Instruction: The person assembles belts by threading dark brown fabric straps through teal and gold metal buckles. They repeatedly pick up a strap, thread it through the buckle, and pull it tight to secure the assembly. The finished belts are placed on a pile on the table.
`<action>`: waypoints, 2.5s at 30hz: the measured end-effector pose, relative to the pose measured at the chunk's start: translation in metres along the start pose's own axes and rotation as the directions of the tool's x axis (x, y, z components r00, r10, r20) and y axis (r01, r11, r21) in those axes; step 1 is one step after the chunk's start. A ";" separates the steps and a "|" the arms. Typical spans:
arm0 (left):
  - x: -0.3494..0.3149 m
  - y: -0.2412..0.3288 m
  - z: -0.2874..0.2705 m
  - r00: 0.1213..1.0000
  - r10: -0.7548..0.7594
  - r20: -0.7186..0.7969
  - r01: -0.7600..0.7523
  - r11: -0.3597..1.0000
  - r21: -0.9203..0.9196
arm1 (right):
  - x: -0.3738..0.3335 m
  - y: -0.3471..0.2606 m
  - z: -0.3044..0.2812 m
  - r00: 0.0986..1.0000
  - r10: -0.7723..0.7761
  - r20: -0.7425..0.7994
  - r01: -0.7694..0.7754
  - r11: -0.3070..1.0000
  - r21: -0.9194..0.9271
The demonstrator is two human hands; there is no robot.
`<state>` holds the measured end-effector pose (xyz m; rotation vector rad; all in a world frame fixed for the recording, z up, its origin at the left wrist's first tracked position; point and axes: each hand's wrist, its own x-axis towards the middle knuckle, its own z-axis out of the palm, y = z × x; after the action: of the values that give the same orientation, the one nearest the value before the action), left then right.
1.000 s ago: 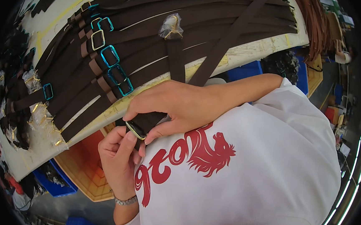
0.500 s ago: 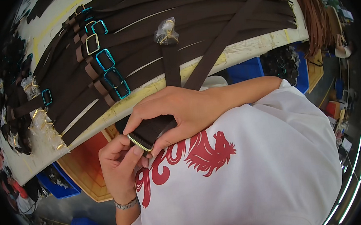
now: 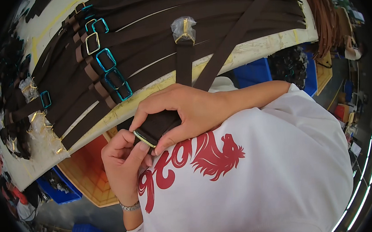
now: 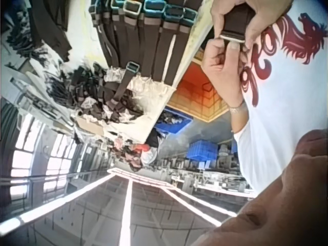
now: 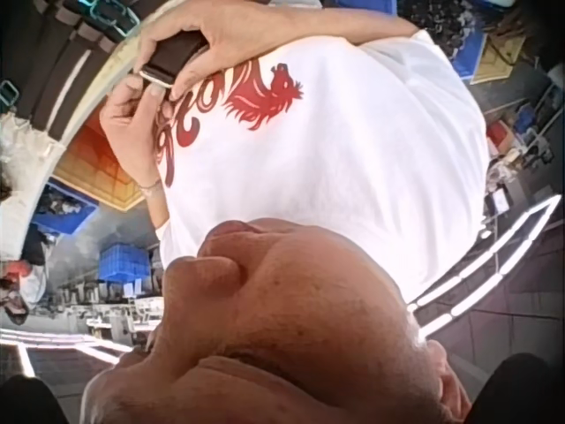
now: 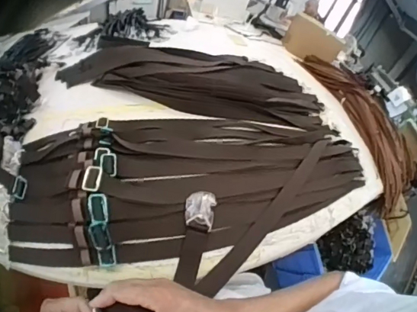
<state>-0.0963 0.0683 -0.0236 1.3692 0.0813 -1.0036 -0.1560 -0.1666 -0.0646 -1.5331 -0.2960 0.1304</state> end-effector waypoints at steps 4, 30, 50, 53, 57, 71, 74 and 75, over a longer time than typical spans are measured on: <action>-0.002 0.007 0.004 0.999 0.008 -0.048 0.005 0.965 0.264 | 0.002 0.005 -0.004 1.000 -0.026 0.010 0.026 1.000 0.014; 0.010 -0.006 0.000 0.999 0.030 0.030 -0.031 0.999 0.030 | -0.004 -0.002 -0.004 0.984 0.180 0.004 -0.180 0.983 0.026; 0.033 0.050 -0.011 0.731 0.341 0.591 -0.664 0.554 0.502 | -0.003 -0.017 -0.006 0.913 0.356 0.200 -0.398 0.885 0.242; 0.038 0.041 -0.001 0.808 0.466 0.360 -0.559 0.800 0.218 | -0.002 -0.024 -0.004 0.897 0.368 0.245 -0.421 0.880 0.219; 0.042 0.036 0.015 0.844 0.408 0.349 -0.395 0.912 -0.113 | -0.001 -0.018 0.003 0.923 0.329 0.202 -0.367 0.908 0.201; 0.043 0.030 -0.005 0.859 0.473 0.197 -0.498 0.861 0.106 | 0.037 -0.033 -0.080 0.948 -0.194 0.253 0.292 0.846 -0.446; 0.051 0.022 -0.010 0.896 0.391 0.209 -0.426 0.891 0.157 | 0.041 -0.038 -0.082 0.933 -0.243 0.266 0.349 0.788 -0.506; 0.049 0.023 -0.002 0.891 0.413 0.186 -0.444 0.878 0.177 | 0.042 -0.042 -0.083 0.938 -0.218 0.268 0.327 0.809 -0.488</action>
<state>-0.0511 0.0409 -0.0351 1.4237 -0.4380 -0.7412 -0.0972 -0.2366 -0.0192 -2.0075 -0.7637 -0.0343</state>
